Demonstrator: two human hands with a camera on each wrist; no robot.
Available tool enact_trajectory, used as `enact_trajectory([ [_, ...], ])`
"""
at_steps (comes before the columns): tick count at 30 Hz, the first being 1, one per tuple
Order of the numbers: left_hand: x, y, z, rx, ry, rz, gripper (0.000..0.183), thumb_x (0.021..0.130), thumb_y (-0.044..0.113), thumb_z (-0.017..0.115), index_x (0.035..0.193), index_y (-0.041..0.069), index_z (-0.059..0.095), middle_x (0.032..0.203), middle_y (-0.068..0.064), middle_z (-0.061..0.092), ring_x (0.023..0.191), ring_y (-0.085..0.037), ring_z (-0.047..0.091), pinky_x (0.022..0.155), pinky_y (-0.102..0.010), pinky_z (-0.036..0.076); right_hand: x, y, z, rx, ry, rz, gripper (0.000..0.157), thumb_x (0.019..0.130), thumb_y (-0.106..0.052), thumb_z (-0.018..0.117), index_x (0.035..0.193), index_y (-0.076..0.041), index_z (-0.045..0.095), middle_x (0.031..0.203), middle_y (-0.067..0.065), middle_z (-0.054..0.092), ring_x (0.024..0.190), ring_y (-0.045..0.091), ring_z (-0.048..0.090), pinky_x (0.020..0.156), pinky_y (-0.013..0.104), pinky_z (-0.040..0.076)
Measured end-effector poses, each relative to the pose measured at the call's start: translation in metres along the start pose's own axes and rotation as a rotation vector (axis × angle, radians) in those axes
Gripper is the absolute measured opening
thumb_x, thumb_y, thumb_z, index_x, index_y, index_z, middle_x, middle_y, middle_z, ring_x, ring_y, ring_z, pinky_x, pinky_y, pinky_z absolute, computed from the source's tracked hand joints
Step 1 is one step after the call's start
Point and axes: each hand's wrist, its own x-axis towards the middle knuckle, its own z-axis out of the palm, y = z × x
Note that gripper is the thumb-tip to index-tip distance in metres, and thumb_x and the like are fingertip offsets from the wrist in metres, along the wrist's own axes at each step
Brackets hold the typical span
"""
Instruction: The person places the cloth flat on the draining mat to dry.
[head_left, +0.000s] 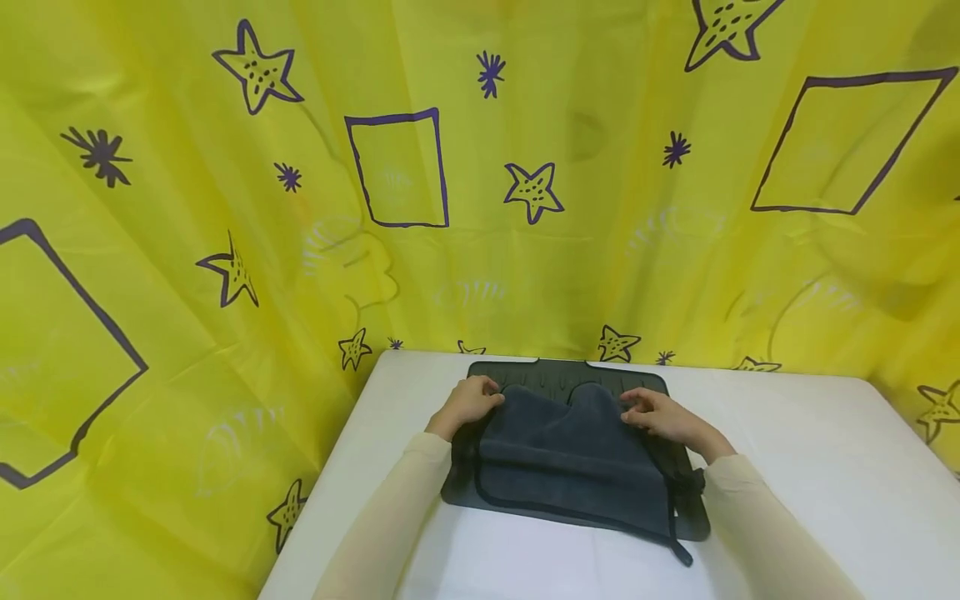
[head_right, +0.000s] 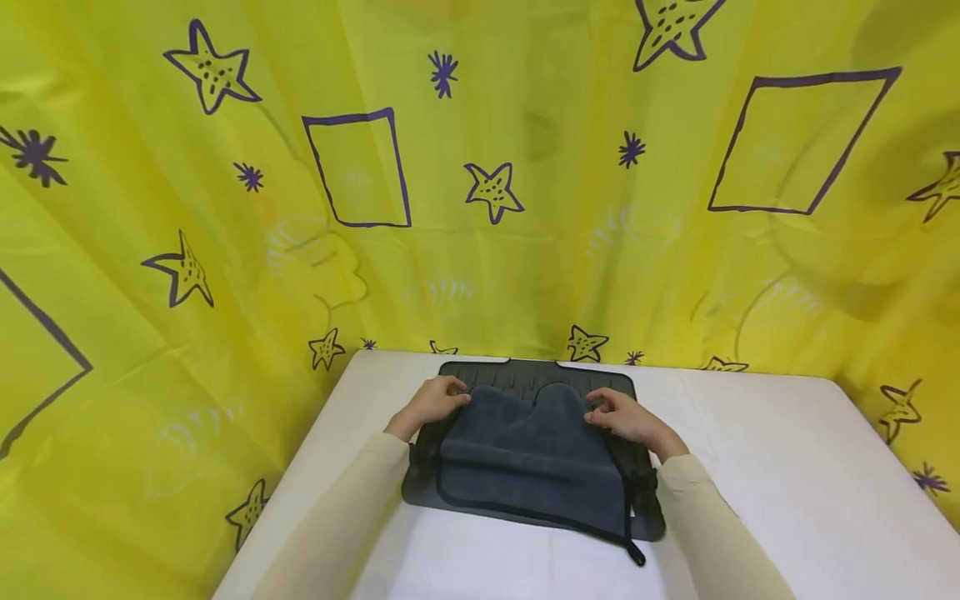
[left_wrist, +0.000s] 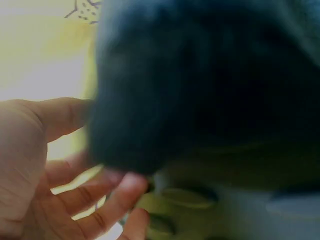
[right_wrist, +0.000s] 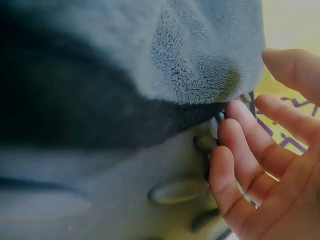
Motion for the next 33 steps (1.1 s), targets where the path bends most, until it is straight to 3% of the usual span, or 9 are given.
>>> enact_trajectory([
  [4, 0.005, 0.001, 0.006, 0.055, 0.006, -0.052, 0.027, 0.097, 0.030, 0.068, 0.102, 0.004, 0.074, 0.100, -0.009, 0.074, 0.085, -0.023, 0.068, 0.077, -0.037, 0.055, 0.007, 0.000, 0.002, -0.027, -0.024, 0.023, 0.051, 0.101, -0.027, 0.063, 0.138, 0.006, 0.051, 0.114, 0.018, 0.065, 0.102, 0.028, 0.062, 0.088, 0.048, 0.055],
  [7, 0.010, 0.000, 0.009, 0.051, 0.017, -0.077, 0.025, 0.095, 0.032, 0.070, 0.092, 0.007, 0.072, 0.092, -0.007, 0.072, 0.076, -0.020, 0.064, 0.070, -0.034, 0.053, 0.013, -0.003, 0.003, -0.051, -0.014, 0.033, 0.044, 0.100, -0.026, 0.064, 0.129, 0.006, 0.056, 0.110, 0.018, 0.064, 0.097, 0.026, 0.061, 0.081, 0.043, 0.053],
  [13, 0.017, -0.003, 0.013, -0.004, 0.026, -0.120, 0.025, 0.093, 0.032, 0.074, 0.100, 0.008, 0.073, 0.103, -0.008, 0.073, 0.086, -0.021, 0.067, 0.079, -0.036, 0.055, 0.020, -0.006, 0.007, -0.141, 0.038, 0.023, 0.020, 0.095, -0.019, 0.069, 0.094, 0.000, 0.061, 0.084, 0.005, 0.057, 0.078, 0.019, 0.053, 0.068, 0.033, 0.042],
  [17, 0.016, -0.002, 0.016, -0.008, 0.049, -0.145, 0.022, 0.089, 0.025, 0.079, 0.100, 0.007, 0.072, 0.104, -0.009, 0.072, 0.090, -0.024, 0.067, 0.082, -0.039, 0.055, 0.020, -0.006, 0.010, -0.155, 0.052, 0.040, 0.016, 0.094, -0.016, 0.068, 0.088, -0.004, 0.060, 0.080, 0.002, 0.055, 0.076, 0.019, 0.052, 0.068, 0.032, 0.040],
  [22, 0.014, 0.000, 0.020, 0.037, 0.087, -0.162, 0.018, 0.086, 0.023, 0.081, 0.092, 0.009, 0.071, 0.097, -0.008, 0.073, 0.085, -0.026, 0.067, 0.080, -0.041, 0.055, 0.017, 0.000, 0.007, -0.047, 0.036, 0.046, 0.016, 0.098, -0.017, 0.064, 0.088, -0.006, 0.057, 0.077, 0.000, 0.050, 0.072, 0.017, 0.049, 0.067, 0.032, 0.040],
  [26, 0.015, -0.002, 0.020, 0.026, 0.079, -0.126, 0.015, 0.085, 0.020, 0.079, 0.077, 0.012, 0.071, 0.079, -0.001, 0.069, 0.072, -0.018, 0.061, 0.068, -0.033, 0.050, 0.016, 0.007, 0.003, 0.110, 0.028, 0.097, 0.018, 0.101, -0.018, 0.058, 0.087, -0.008, 0.054, 0.075, -0.002, 0.044, 0.071, 0.016, 0.044, 0.067, 0.031, 0.040],
  [29, 0.016, -0.006, 0.018, -0.064, 0.046, -0.108, 0.027, 0.087, 0.018, 0.074, 0.063, 0.015, 0.062, 0.064, 0.006, 0.054, 0.061, -0.013, 0.048, 0.060, -0.028, 0.042, 0.014, 0.012, 0.000, 0.181, 0.042, 0.144, 0.018, 0.102, -0.020, 0.056, 0.088, -0.009, 0.055, 0.079, -0.001, 0.044, 0.077, 0.017, 0.045, 0.071, 0.033, 0.043],
  [33, 0.016, -0.015, 0.013, -0.258, 0.023, -0.128, 0.029, 0.091, 0.015, 0.067, 0.063, 0.015, 0.058, 0.061, 0.007, 0.044, 0.059, -0.013, 0.042, 0.061, -0.027, 0.039, 0.012, 0.015, -0.004, 0.234, 0.048, 0.173, 0.017, 0.102, -0.021, 0.056, 0.091, -0.009, 0.057, 0.084, 0.000, 0.046, 0.083, 0.017, 0.048, 0.075, 0.034, 0.045],
])
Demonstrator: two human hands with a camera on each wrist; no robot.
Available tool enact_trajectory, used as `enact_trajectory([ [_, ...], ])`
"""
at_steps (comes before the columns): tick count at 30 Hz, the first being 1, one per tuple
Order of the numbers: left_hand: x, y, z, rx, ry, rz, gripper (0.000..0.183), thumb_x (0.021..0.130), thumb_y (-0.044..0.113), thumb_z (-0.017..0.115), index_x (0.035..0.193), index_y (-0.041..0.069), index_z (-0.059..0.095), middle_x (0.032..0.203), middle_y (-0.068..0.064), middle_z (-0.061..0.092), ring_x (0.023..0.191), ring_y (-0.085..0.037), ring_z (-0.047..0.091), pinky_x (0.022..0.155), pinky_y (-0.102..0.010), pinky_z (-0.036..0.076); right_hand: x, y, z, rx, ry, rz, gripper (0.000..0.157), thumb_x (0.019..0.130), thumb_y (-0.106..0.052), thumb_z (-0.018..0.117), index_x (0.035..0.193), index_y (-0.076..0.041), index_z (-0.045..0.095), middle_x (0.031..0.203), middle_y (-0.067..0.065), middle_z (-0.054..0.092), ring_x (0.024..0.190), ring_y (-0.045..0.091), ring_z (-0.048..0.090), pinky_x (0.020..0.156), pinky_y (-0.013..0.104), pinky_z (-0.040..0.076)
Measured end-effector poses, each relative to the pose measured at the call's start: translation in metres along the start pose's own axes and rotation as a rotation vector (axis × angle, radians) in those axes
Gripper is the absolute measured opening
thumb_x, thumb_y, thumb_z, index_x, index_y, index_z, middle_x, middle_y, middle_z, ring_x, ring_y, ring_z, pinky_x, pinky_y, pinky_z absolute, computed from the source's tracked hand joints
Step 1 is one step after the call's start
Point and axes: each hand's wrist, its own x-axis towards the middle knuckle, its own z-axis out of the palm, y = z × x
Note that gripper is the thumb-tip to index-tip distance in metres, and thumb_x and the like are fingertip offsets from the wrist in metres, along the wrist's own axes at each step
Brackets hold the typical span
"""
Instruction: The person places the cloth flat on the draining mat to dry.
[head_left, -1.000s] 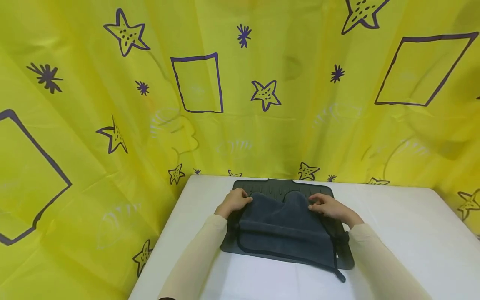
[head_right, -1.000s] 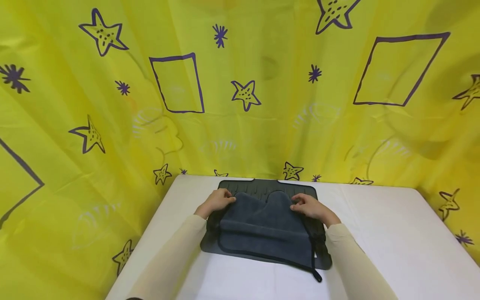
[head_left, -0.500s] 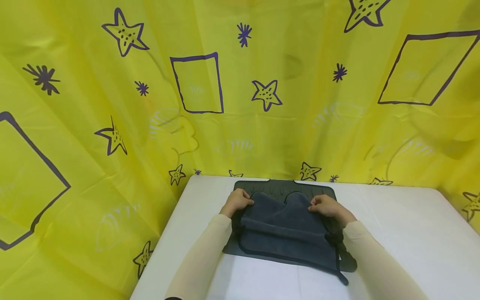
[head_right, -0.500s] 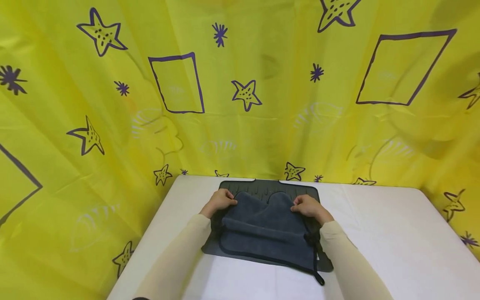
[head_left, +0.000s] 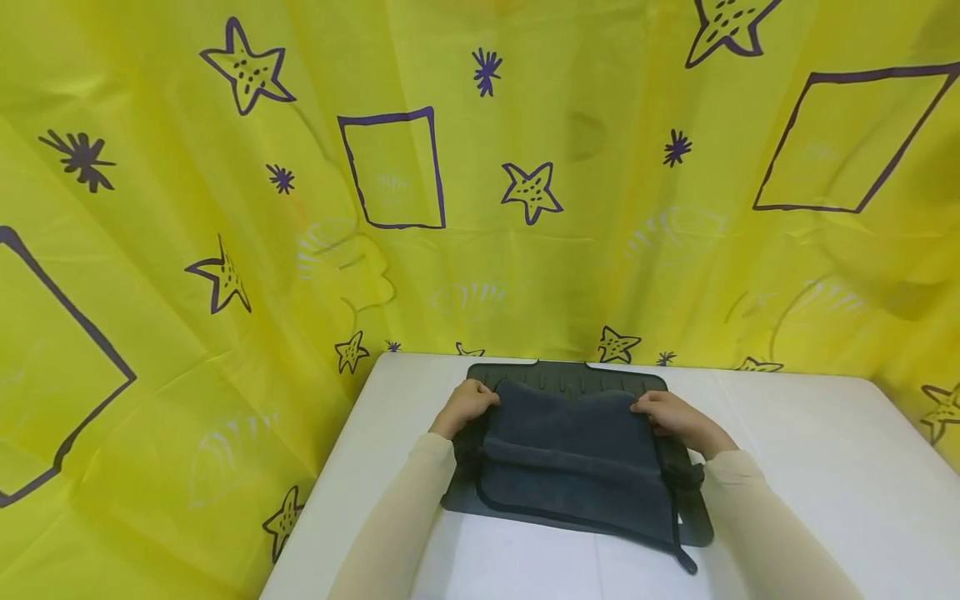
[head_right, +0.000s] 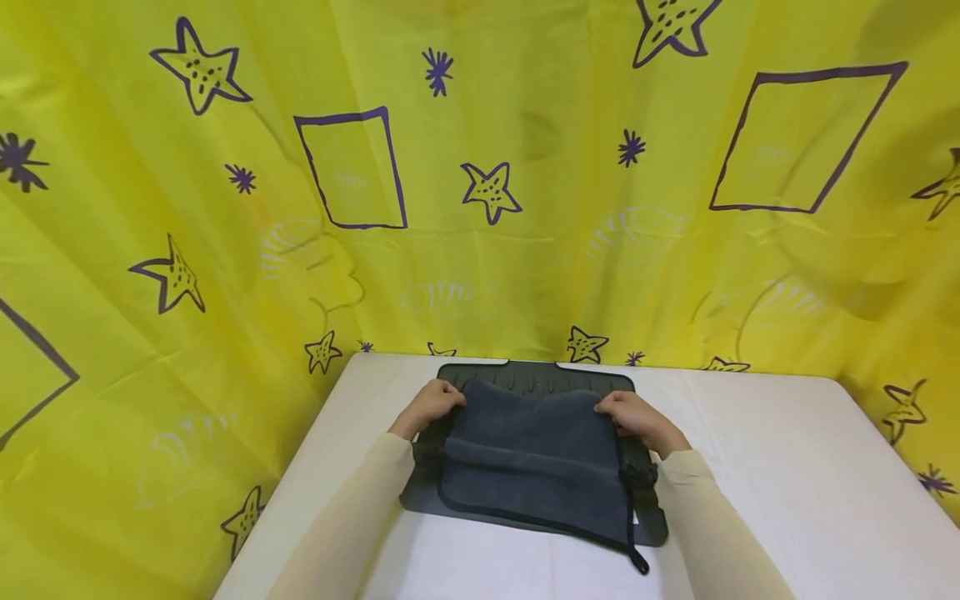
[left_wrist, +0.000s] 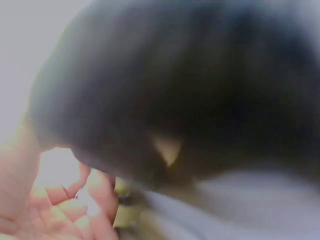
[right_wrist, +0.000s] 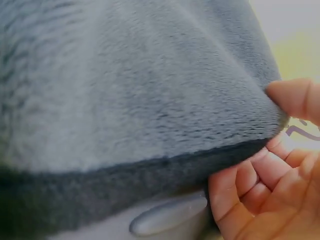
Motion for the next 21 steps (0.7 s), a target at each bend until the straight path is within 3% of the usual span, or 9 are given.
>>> enact_trajectory([
  [4, -0.001, -0.007, -0.006, -0.146, 0.004, -0.017, 0.012, 0.090, 0.010, 0.067, 0.079, 0.009, 0.064, 0.074, 0.001, 0.054, 0.066, -0.014, 0.051, 0.067, -0.028, 0.045, -0.003, 0.000, -0.003, 0.042, -0.004, 0.013, 0.015, 0.101, -0.019, 0.059, 0.100, -0.004, 0.058, 0.090, 0.001, 0.051, 0.086, 0.017, 0.051, 0.077, 0.033, 0.048],
  [6, -0.002, -0.008, -0.008, -0.167, 0.005, -0.023, 0.005, 0.090, 0.010, 0.068, 0.088, 0.005, 0.066, 0.085, -0.002, 0.059, 0.072, -0.015, 0.055, 0.071, -0.028, 0.047, -0.004, 0.000, -0.006, 0.051, -0.007, 0.025, 0.023, 0.101, -0.019, 0.060, 0.111, 0.001, 0.057, 0.098, 0.004, 0.056, 0.091, 0.018, 0.054, 0.080, 0.032, 0.050],
  [11, -0.004, -0.009, -0.008, -0.163, 0.005, -0.031, 0.021, 0.091, 0.012, 0.070, 0.107, -0.001, 0.067, 0.109, -0.012, 0.066, 0.081, -0.016, 0.059, 0.076, -0.029, 0.051, -0.004, 0.002, -0.009, 0.064, -0.025, 0.053, 0.051, 0.104, -0.027, 0.058, 0.138, 0.010, 0.049, 0.117, 0.009, 0.063, 0.101, 0.019, 0.059, 0.087, 0.032, 0.051],
  [14, -0.005, -0.008, -0.007, -0.162, 0.012, -0.027, 0.024, 0.094, 0.016, 0.070, 0.109, -0.002, 0.069, 0.110, -0.014, 0.067, 0.081, -0.016, 0.059, 0.075, -0.028, 0.050, -0.003, 0.002, -0.008, 0.068, -0.021, 0.055, 0.052, 0.106, -0.032, 0.055, 0.136, 0.010, 0.054, 0.107, 0.005, 0.065, 0.096, 0.017, 0.059, 0.085, 0.031, 0.051],
  [21, -0.005, -0.013, -0.005, -0.165, 0.035, -0.025, 0.020, 0.096, 0.019, 0.067, 0.103, 0.001, 0.071, 0.093, -0.005, 0.064, 0.074, -0.014, 0.055, 0.068, -0.025, 0.046, -0.003, 0.002, -0.002, 0.097, 0.015, 0.046, 0.034, 0.104, -0.029, 0.058, 0.113, 0.002, 0.069, 0.084, -0.002, 0.058, 0.080, 0.015, 0.055, 0.074, 0.029, 0.051],
])
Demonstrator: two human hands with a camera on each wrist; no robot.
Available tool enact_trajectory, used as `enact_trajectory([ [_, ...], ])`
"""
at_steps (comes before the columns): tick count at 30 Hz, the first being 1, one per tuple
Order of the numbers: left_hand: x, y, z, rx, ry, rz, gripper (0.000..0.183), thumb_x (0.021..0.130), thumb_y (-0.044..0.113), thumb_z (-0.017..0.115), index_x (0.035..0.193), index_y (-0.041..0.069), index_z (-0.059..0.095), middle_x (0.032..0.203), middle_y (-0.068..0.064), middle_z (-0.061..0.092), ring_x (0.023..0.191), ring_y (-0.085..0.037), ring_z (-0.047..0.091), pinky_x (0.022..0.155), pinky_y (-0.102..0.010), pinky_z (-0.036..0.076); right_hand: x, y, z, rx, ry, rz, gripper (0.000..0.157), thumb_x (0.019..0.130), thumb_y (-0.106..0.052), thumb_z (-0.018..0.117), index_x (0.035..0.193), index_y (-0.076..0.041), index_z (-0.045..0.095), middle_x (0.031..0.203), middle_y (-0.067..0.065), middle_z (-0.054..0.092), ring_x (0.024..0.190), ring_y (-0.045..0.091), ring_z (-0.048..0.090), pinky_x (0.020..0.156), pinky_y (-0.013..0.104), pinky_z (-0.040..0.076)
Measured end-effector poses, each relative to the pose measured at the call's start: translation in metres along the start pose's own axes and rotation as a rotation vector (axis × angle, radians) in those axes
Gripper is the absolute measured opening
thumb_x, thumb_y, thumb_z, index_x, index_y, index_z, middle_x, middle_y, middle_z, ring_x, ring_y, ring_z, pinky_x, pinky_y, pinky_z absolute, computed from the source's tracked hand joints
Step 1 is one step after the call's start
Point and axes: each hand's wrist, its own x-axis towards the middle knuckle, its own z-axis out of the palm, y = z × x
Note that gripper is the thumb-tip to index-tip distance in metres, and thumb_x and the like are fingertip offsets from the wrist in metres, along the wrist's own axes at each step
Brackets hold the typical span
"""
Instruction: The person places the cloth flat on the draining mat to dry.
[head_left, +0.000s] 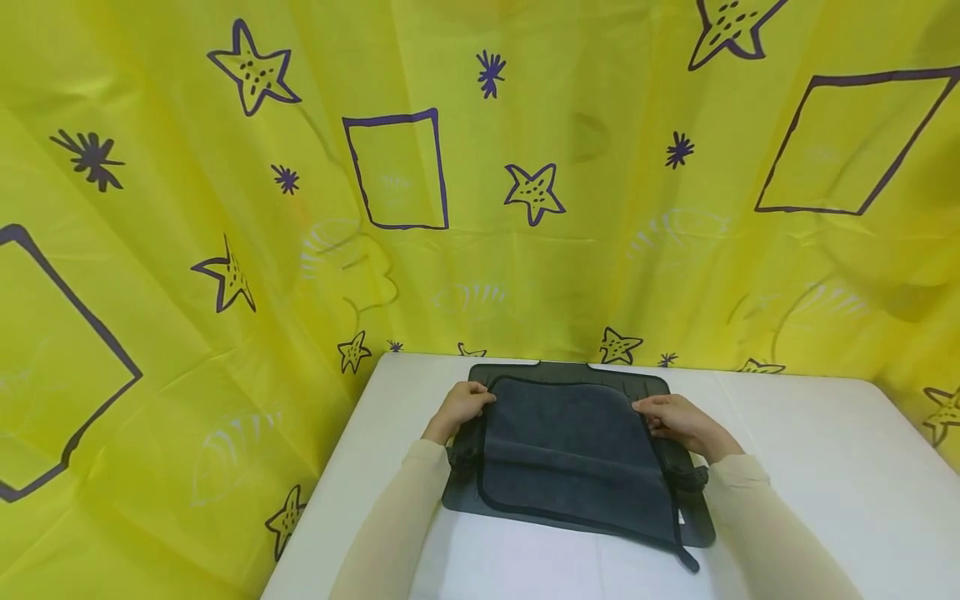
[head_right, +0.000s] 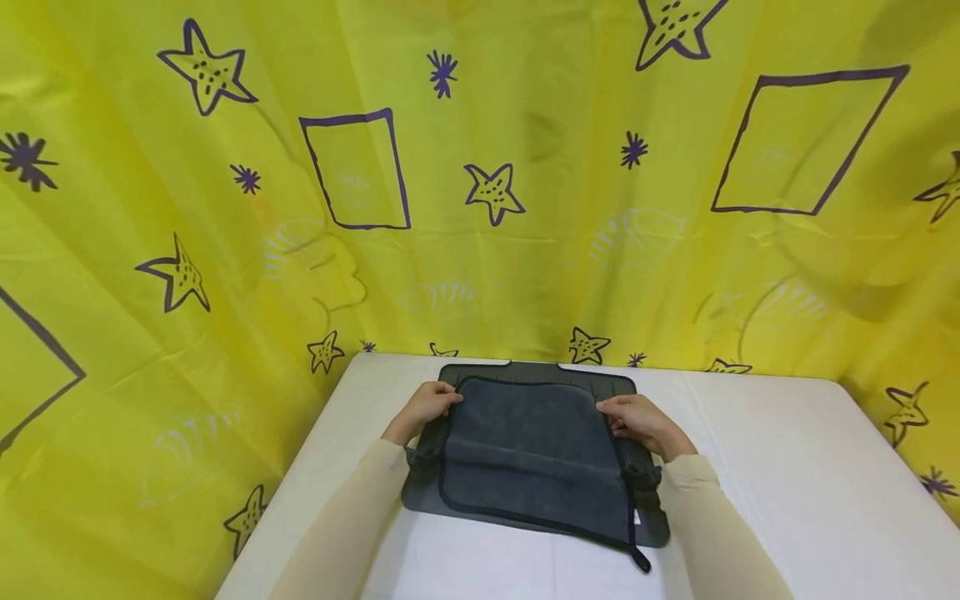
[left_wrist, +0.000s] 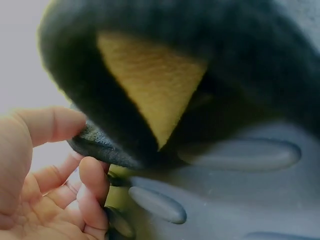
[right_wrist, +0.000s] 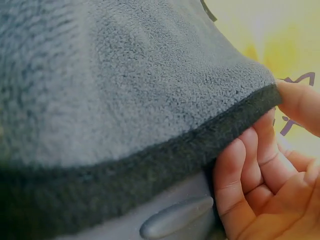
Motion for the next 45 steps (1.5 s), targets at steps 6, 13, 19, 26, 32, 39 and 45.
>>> enact_trajectory([
  [6, -0.003, 0.000, 0.002, 0.014, 0.024, 0.018, 0.015, 0.092, 0.012, 0.068, 0.100, 0.000, 0.071, 0.085, -0.002, 0.062, 0.071, -0.013, 0.055, 0.065, -0.025, 0.045, 0.000, 0.002, 0.000, 0.017, -0.005, 0.012, 0.031, 0.104, -0.032, 0.059, 0.085, -0.010, 0.068, 0.072, -0.004, 0.057, 0.070, 0.011, 0.055, 0.068, 0.028, 0.051],
  [13, -0.005, 0.001, 0.004, 0.057, 0.044, 0.042, 0.014, 0.094, 0.012, 0.069, 0.099, -0.001, 0.071, 0.076, 0.001, 0.059, 0.066, -0.011, 0.053, 0.061, -0.023, 0.043, -0.002, 0.002, 0.001, -0.014, -0.046, -0.017, 0.028, 0.103, -0.031, 0.061, 0.088, -0.009, 0.069, 0.074, -0.004, 0.057, 0.070, 0.011, 0.054, 0.068, 0.026, 0.051],
  [19, -0.006, 0.003, 0.001, 0.075, 0.029, 0.046, 0.019, 0.096, 0.016, 0.068, 0.103, 0.000, 0.072, 0.080, -0.001, 0.062, 0.064, -0.011, 0.054, 0.062, -0.024, 0.043, -0.001, -0.001, 0.002, -0.074, -0.048, -0.028, 0.032, 0.102, -0.034, 0.061, 0.081, -0.011, 0.067, 0.072, -0.004, 0.055, 0.068, 0.012, 0.050, 0.066, 0.027, 0.048],
  [26, -0.008, 0.003, -0.002, 0.194, 0.071, 0.113, 0.018, 0.093, 0.014, 0.072, 0.104, 0.001, 0.072, 0.079, -0.004, 0.067, 0.070, -0.013, 0.059, 0.064, -0.026, 0.048, -0.002, 0.001, 0.001, -0.035, -0.076, -0.081, 0.022, 0.103, -0.021, 0.058, 0.090, -0.006, 0.068, 0.075, -0.005, 0.059, 0.068, 0.010, 0.051, 0.066, 0.025, 0.047],
  [32, -0.006, 0.007, -0.003, 0.162, 0.171, 0.133, 0.015, 0.093, 0.014, 0.073, 0.100, 0.001, 0.075, 0.086, -0.010, 0.070, 0.077, -0.017, 0.061, 0.069, -0.030, 0.050, -0.003, 0.000, -0.003, -0.052, -0.021, -0.103, 0.020, 0.103, -0.019, 0.055, 0.092, -0.006, 0.065, 0.079, -0.003, 0.055, 0.069, 0.011, 0.049, 0.065, 0.027, 0.046],
  [39, 0.004, 0.013, -0.005, 0.102, 0.199, 0.118, 0.018, 0.095, 0.016, 0.072, 0.105, 0.002, 0.073, 0.091, -0.010, 0.070, 0.084, -0.020, 0.064, 0.077, -0.035, 0.054, 0.001, -0.007, -0.013, -0.085, 0.049, -0.141, 0.021, 0.105, -0.021, 0.053, 0.093, -0.006, 0.061, 0.080, -0.002, 0.051, 0.071, 0.012, 0.048, 0.063, 0.029, 0.043],
  [45, 0.011, 0.016, -0.002, 0.078, 0.246, 0.115, 0.017, 0.096, 0.017, 0.071, 0.106, 0.004, 0.073, 0.089, -0.009, 0.068, 0.081, -0.020, 0.061, 0.074, -0.034, 0.051, 0.004, -0.011, -0.010, -0.092, 0.086, -0.132, 0.020, 0.105, -0.021, 0.054, 0.100, -0.003, 0.062, 0.080, -0.003, 0.051, 0.070, 0.012, 0.047, 0.063, 0.029, 0.043],
])
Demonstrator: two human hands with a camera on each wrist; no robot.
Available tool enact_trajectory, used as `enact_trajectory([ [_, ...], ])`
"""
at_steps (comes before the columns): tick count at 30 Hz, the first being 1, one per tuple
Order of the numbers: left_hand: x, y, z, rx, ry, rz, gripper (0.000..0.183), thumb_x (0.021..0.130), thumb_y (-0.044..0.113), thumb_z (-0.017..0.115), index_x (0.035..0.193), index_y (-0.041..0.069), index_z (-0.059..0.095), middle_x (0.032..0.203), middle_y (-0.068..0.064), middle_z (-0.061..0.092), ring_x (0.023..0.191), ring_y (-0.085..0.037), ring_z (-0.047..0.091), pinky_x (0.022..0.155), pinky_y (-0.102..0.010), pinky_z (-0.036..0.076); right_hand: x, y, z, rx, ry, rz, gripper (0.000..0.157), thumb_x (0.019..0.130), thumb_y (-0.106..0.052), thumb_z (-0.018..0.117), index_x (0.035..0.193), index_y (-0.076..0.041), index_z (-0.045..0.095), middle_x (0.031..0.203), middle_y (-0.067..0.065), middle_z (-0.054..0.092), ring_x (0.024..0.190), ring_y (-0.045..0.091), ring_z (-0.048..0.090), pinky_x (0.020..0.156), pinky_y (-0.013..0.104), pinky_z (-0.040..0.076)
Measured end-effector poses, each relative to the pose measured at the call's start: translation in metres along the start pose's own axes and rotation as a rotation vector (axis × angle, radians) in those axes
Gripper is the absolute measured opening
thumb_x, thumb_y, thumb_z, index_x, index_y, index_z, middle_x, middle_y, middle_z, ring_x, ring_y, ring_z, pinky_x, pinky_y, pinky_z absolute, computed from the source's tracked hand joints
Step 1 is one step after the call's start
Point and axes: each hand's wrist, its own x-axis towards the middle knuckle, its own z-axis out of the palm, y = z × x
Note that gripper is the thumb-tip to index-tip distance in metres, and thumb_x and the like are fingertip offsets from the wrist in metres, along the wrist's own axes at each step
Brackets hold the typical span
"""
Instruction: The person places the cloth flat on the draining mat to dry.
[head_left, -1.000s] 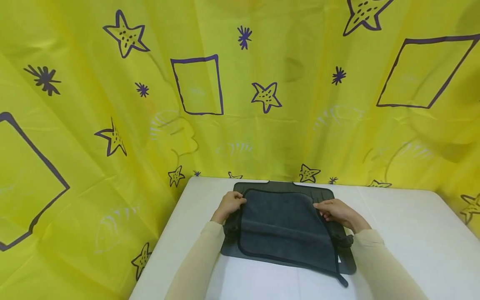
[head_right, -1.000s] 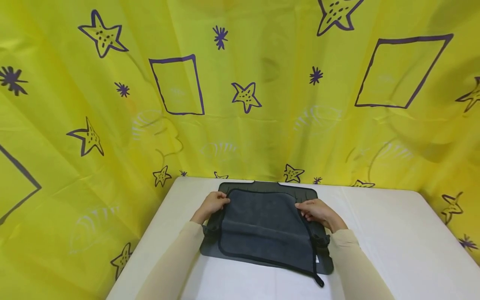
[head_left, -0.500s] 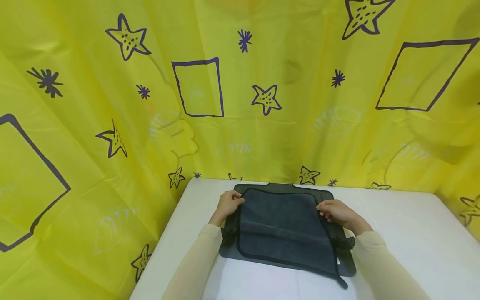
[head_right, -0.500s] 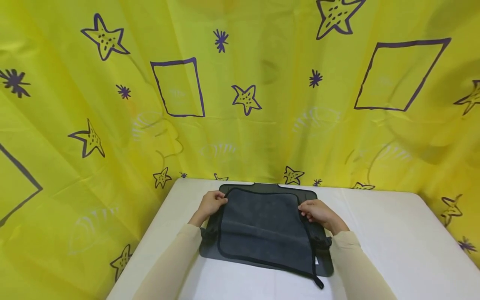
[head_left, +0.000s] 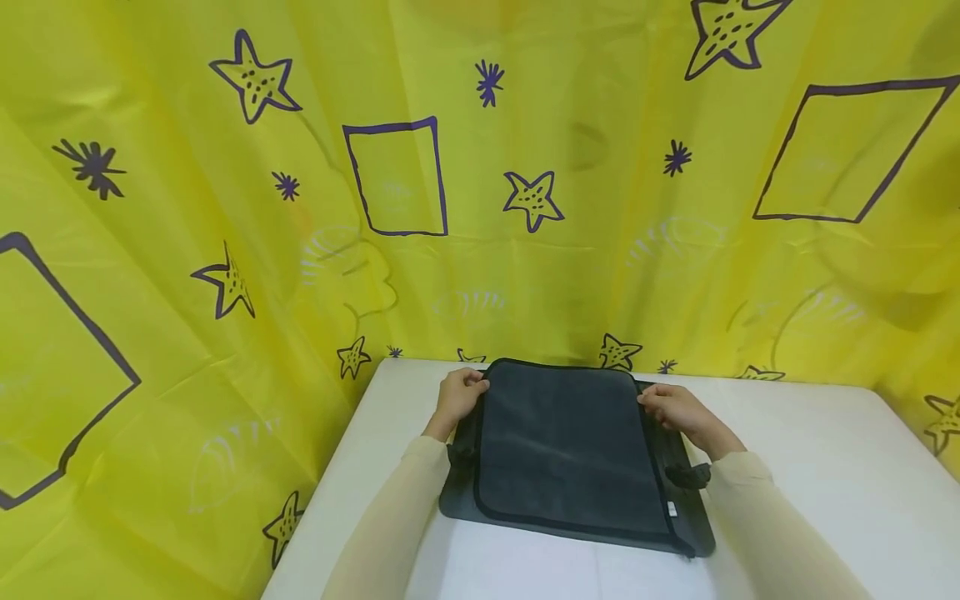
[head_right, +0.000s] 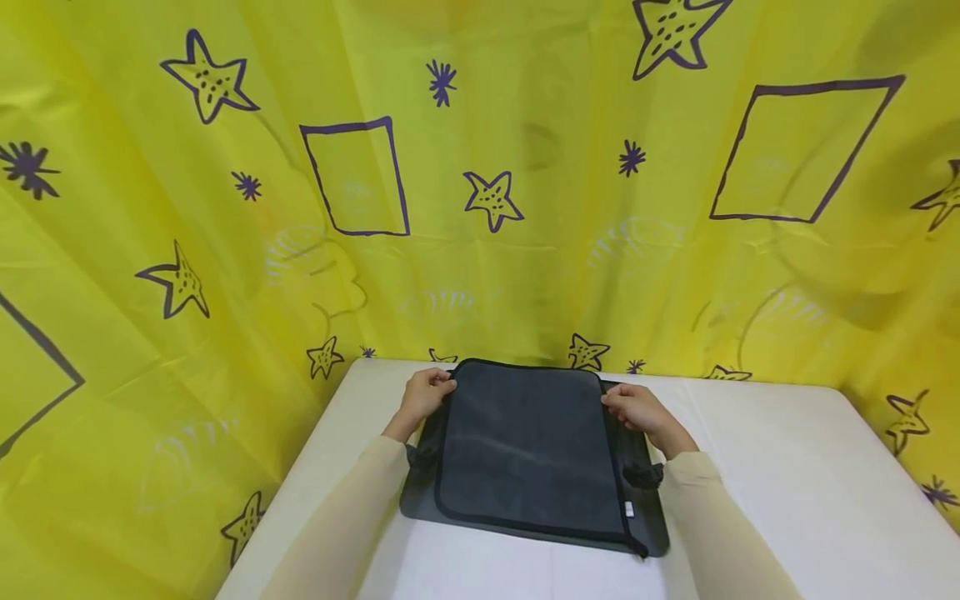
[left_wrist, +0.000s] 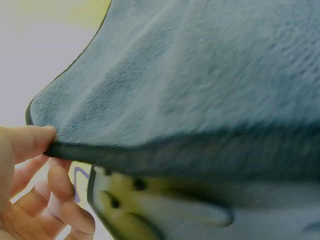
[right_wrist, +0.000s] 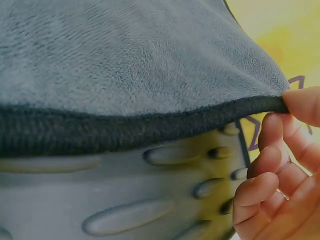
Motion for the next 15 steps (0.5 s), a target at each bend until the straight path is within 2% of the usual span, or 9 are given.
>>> enact_trajectory([
  [9, 0.002, -0.004, 0.012, 0.056, 0.027, 0.034, 0.015, 0.097, 0.020, 0.069, 0.106, 0.007, 0.072, 0.088, -0.008, 0.068, 0.077, -0.020, 0.060, 0.070, -0.033, 0.048, 0.001, 0.008, 0.005, -0.026, 0.068, 0.039, 0.020, 0.104, -0.020, 0.056, 0.103, -0.002, 0.063, 0.082, -0.003, 0.055, 0.072, 0.012, 0.049, 0.064, 0.030, 0.042],
  [15, -0.002, -0.009, 0.011, 0.137, -0.035, 0.026, 0.017, 0.097, 0.019, 0.068, 0.107, 0.007, 0.072, 0.087, -0.009, 0.069, 0.073, -0.019, 0.061, 0.067, -0.031, 0.048, -0.002, 0.006, 0.008, -0.146, 0.066, 0.026, 0.031, 0.104, -0.017, 0.051, 0.117, 0.009, 0.064, 0.100, 0.012, 0.064, 0.085, 0.020, 0.055, 0.069, 0.032, 0.045],
])
